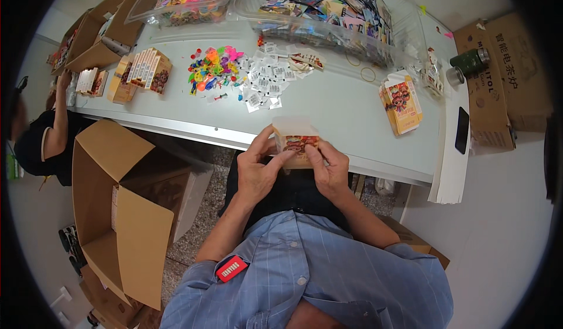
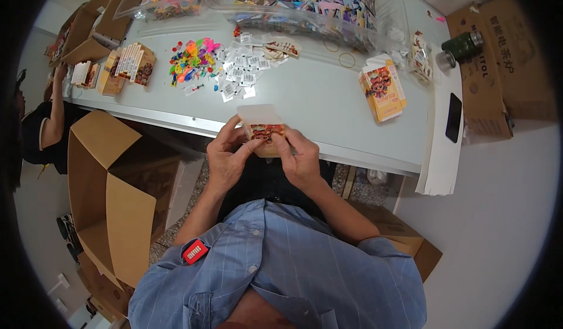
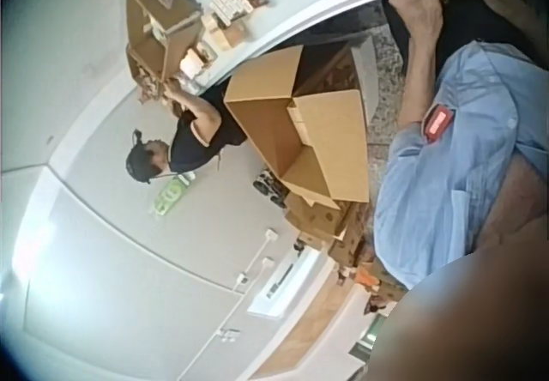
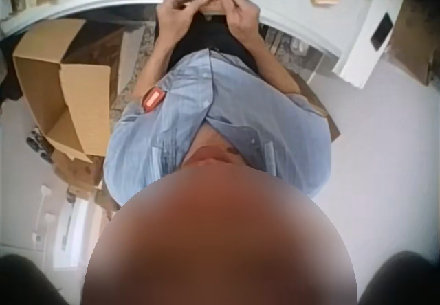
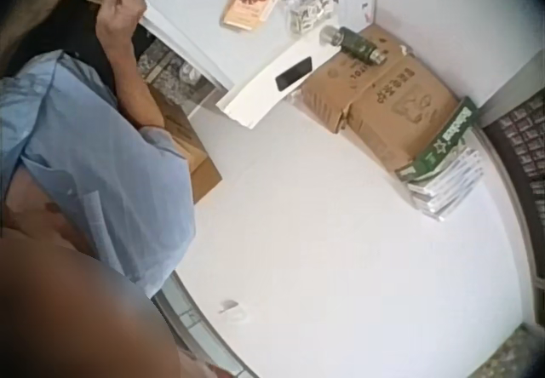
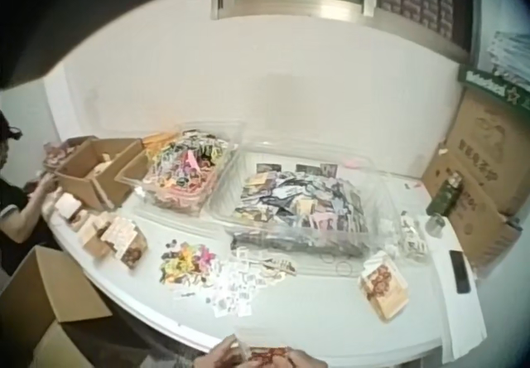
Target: Manually packing small decorative stickers and colorful components into small retail display boxes.
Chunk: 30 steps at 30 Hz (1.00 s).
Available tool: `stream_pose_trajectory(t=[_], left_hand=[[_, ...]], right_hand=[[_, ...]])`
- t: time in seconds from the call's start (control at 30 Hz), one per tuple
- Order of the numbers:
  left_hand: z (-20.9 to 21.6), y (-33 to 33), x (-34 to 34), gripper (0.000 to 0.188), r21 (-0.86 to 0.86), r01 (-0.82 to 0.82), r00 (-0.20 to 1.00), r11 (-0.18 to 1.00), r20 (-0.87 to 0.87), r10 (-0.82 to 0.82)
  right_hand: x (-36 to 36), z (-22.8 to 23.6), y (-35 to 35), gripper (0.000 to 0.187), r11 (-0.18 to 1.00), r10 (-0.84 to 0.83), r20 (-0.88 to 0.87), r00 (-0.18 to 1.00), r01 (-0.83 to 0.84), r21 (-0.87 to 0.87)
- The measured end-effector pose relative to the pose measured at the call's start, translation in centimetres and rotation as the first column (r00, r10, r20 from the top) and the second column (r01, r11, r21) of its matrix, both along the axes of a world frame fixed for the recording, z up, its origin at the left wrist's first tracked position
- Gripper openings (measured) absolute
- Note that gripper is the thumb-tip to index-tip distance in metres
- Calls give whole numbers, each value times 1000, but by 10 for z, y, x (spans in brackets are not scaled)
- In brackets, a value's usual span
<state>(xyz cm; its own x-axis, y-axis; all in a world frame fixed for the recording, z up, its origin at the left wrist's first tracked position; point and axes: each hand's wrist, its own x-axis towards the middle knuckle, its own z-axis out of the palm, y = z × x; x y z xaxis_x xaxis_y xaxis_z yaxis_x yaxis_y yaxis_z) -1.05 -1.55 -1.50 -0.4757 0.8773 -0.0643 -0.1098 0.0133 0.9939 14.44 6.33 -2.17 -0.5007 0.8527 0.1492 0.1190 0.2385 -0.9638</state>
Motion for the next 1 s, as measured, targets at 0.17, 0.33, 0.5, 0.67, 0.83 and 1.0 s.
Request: stream_pose_trajectory(t=[0.17, 0.33, 0.5, 0.67, 0.83, 1.0], left_hand=[[2, 14, -9, 67, 43, 78, 997, 996, 22, -79], [11, 21, -14, 63, 123, 145, 984, 982, 83, -156], [5, 28, -28, 55, 56, 264, 964, 963, -4, -265], [-11, 53, -42, 44, 100, 296, 924, 950, -284, -258], [-17, 48, -40, 40, 75, 313, 923, 947, -260, -284], [-8, 45, -50, 33, 60, 329, 900, 942, -322, -294]], right_hand=[[0, 0, 18, 44, 995, 7, -169, 986, -24, -95], [7, -5, 37, 53, 993, 93, -268, 959, -108, -42], [22, -3, 57, 59, 973, 227, -55, 972, -224, 58], [21, -3, 82, 49, 956, 258, 20, 966, -259, 138], [21, -11, 80, 43, 957, 259, -34, 965, -252, 143], [17, -9, 80, 38, 911, 249, -28, 968, -225, 345]])
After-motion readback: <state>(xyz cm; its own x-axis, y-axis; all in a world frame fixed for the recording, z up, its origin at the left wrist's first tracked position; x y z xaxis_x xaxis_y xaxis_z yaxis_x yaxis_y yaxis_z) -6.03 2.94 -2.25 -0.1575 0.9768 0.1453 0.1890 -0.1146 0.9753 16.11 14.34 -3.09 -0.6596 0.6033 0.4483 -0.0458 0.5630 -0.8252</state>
